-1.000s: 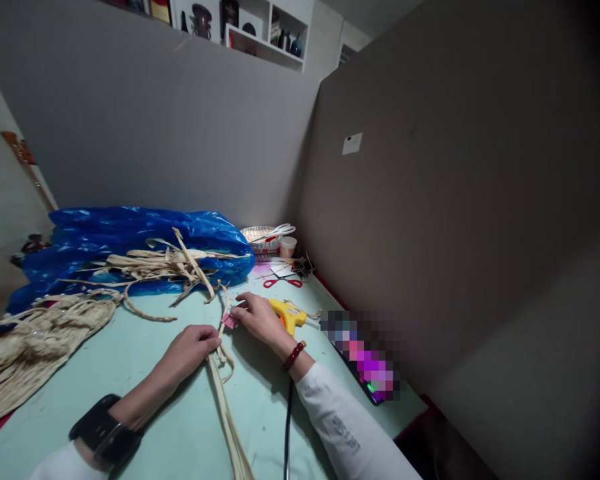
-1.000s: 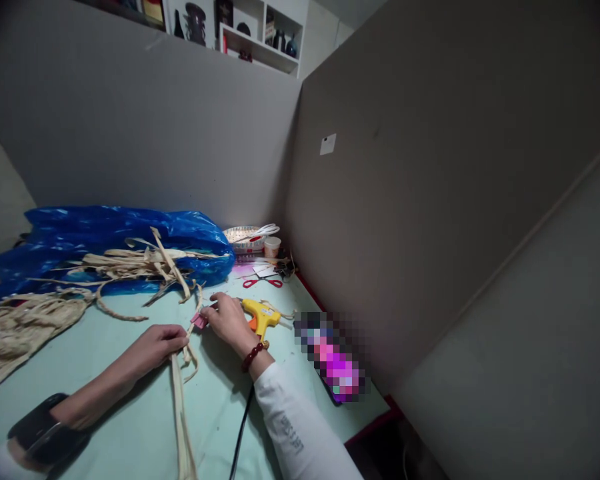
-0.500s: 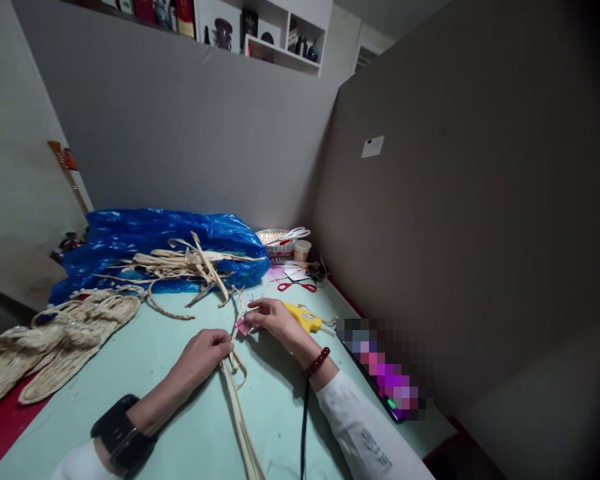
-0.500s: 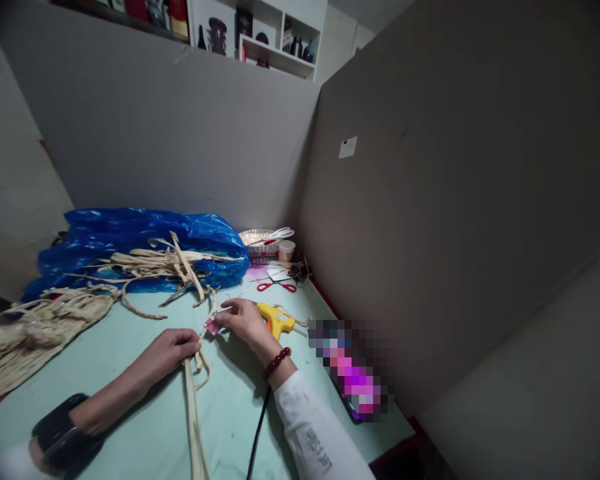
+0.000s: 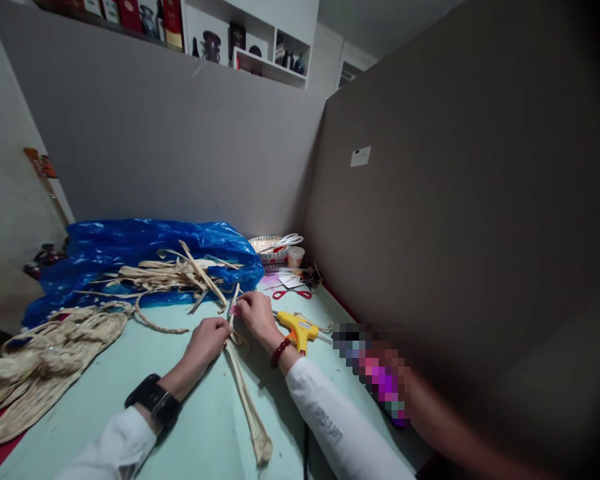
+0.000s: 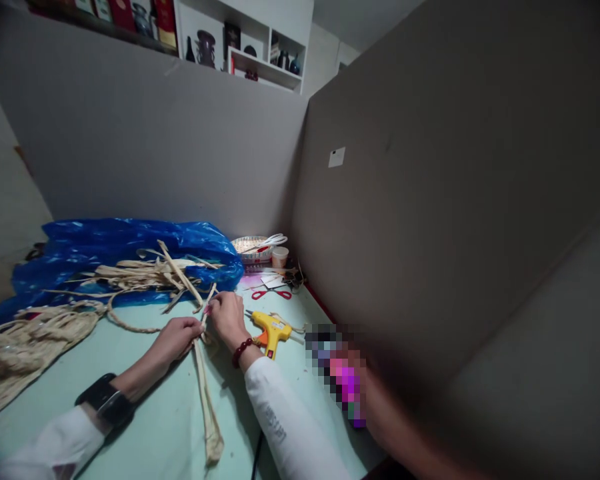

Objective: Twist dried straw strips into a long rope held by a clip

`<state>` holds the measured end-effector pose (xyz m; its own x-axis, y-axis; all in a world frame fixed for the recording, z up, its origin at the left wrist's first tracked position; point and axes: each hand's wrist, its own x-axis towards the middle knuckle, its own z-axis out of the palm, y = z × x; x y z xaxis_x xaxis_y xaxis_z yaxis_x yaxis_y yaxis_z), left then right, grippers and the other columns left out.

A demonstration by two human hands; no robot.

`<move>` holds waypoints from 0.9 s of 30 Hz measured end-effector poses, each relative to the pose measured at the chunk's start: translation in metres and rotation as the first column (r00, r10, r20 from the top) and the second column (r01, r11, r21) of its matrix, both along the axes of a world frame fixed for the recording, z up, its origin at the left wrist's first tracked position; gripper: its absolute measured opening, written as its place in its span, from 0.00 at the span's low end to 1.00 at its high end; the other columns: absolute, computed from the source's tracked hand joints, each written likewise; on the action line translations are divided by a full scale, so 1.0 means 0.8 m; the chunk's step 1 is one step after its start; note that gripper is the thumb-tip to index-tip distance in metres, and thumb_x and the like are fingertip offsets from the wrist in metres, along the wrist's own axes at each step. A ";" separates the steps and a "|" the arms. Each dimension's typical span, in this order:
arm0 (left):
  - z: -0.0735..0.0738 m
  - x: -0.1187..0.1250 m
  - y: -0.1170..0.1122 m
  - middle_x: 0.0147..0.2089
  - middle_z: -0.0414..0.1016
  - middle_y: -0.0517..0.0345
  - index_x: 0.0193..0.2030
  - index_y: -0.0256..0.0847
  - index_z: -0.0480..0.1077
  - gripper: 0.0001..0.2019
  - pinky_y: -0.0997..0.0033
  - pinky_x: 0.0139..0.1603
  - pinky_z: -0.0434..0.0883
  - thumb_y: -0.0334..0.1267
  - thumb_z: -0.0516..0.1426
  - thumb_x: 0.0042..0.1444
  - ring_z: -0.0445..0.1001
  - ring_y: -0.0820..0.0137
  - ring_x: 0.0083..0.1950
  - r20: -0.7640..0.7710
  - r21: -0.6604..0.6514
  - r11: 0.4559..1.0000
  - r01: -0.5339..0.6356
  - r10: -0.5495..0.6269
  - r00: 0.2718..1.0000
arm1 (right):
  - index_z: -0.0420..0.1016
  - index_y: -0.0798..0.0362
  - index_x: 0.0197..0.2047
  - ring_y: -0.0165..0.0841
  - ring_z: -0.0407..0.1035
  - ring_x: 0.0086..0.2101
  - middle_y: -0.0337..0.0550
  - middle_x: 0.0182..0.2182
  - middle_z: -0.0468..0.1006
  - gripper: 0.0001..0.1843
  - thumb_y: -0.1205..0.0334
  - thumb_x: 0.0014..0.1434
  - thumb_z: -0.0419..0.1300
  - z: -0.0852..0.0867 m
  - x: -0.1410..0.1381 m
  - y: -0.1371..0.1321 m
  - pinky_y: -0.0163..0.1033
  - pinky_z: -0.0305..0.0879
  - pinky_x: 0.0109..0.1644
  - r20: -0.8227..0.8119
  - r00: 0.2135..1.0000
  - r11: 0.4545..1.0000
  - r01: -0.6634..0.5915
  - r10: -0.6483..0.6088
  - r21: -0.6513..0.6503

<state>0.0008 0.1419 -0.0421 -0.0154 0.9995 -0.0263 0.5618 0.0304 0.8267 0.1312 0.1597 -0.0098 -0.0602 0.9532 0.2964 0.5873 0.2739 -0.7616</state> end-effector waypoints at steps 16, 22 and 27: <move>0.004 0.007 0.011 0.13 0.58 0.64 0.15 0.41 0.62 0.09 0.73 0.23 0.52 0.38 0.53 0.41 0.60 0.71 0.20 -0.021 -0.020 0.999 0.026 -0.027 0.999 | 0.78 0.56 0.29 0.32 0.69 0.29 0.47 0.27 0.79 0.13 0.75 0.55 0.52 -0.013 0.003 0.007 0.33 0.54 0.33 0.235 0.972 1.000 -0.014 0.019 -0.022; 0.004 0.001 -0.002 0.12 0.56 0.66 0.14 0.41 0.61 0.08 0.73 0.22 0.49 0.37 0.53 0.39 0.56 0.73 0.19 -0.002 -0.059 0.996 0.066 -0.066 0.998 | 0.77 0.58 0.34 0.38 0.67 0.38 0.54 0.35 0.77 0.11 0.74 0.54 0.54 -0.018 0.002 -0.010 0.38 0.54 0.39 0.322 0.946 0.999 -0.033 0.026 0.016; 0.000 -0.001 -0.008 0.11 0.54 0.67 0.15 0.41 0.61 0.09 0.74 0.20 0.49 0.40 0.54 0.40 0.55 0.74 0.17 0.020 -0.064 0.995 0.074 -0.073 0.997 | 0.76 0.56 0.32 0.34 0.67 0.35 0.49 0.33 0.77 0.10 0.74 0.55 0.53 -0.018 0.006 -0.018 0.35 0.54 0.38 0.299 0.954 0.999 -0.026 0.018 0.023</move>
